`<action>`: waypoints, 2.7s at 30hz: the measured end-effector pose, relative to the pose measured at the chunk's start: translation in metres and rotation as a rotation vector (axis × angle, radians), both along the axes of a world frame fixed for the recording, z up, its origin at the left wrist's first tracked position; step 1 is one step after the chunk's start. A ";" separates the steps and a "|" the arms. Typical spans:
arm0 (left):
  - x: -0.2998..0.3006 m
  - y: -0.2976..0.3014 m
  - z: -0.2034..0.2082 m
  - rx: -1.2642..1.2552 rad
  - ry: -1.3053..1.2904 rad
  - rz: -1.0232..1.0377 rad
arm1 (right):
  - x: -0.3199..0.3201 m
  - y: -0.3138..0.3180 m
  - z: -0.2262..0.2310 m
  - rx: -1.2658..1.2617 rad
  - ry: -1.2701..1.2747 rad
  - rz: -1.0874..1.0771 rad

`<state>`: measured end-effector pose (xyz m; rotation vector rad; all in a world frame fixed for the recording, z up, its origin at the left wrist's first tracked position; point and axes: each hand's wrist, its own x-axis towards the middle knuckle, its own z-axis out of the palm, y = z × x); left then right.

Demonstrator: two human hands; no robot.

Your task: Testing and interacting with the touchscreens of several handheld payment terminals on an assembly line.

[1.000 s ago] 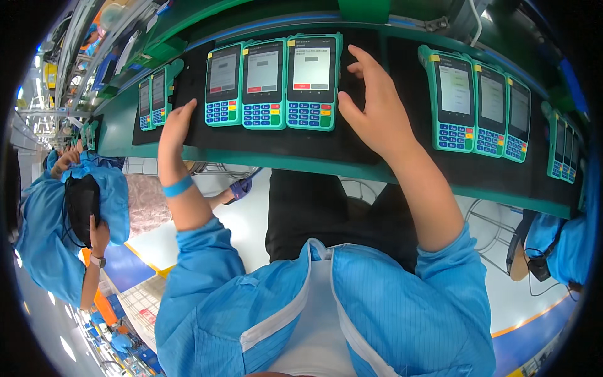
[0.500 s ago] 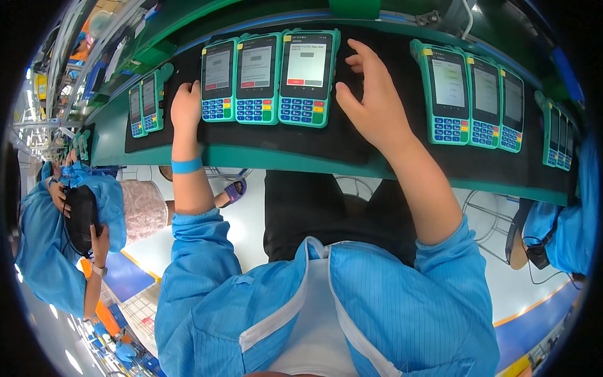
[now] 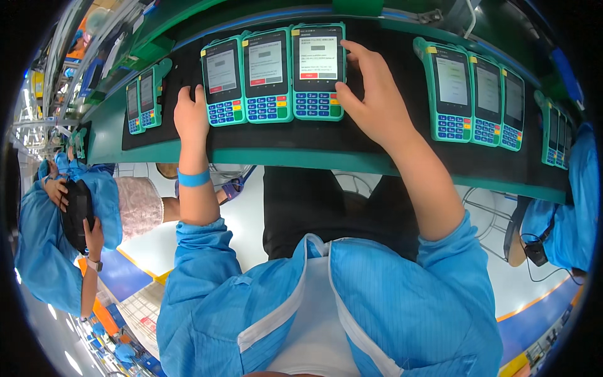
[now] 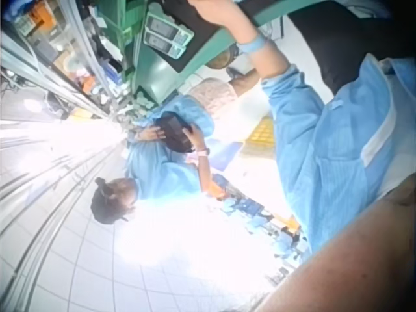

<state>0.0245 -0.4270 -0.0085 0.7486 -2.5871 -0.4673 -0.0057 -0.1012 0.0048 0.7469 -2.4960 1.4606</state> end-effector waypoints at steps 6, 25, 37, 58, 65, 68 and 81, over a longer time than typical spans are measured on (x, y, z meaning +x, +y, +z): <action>0.003 0.001 -0.010 0.007 0.142 -0.016 | -0.004 0.002 -0.003 0.039 0.011 0.009; 0.026 -0.077 -0.009 -0.381 0.565 -0.016 | -0.008 0.003 -0.013 -0.024 -0.101 -0.016; 0.021 -0.130 -0.014 -0.495 0.333 0.105 | -0.010 0.005 -0.013 0.003 -0.097 -0.041; 0.014 -0.216 -0.015 -0.180 0.413 0.231 | -0.011 0.004 -0.017 -0.023 -0.086 -0.050; 0.000 -0.230 -0.004 -0.212 0.258 0.181 | -0.012 0.005 -0.019 -0.022 -0.107 -0.062; -0.005 -0.231 -0.001 -0.219 0.194 0.180 | -0.010 0.004 -0.016 -0.012 -0.101 -0.063; -0.005 -0.195 0.004 -0.381 0.195 0.006 | -0.011 0.005 -0.016 -0.001 -0.076 -0.055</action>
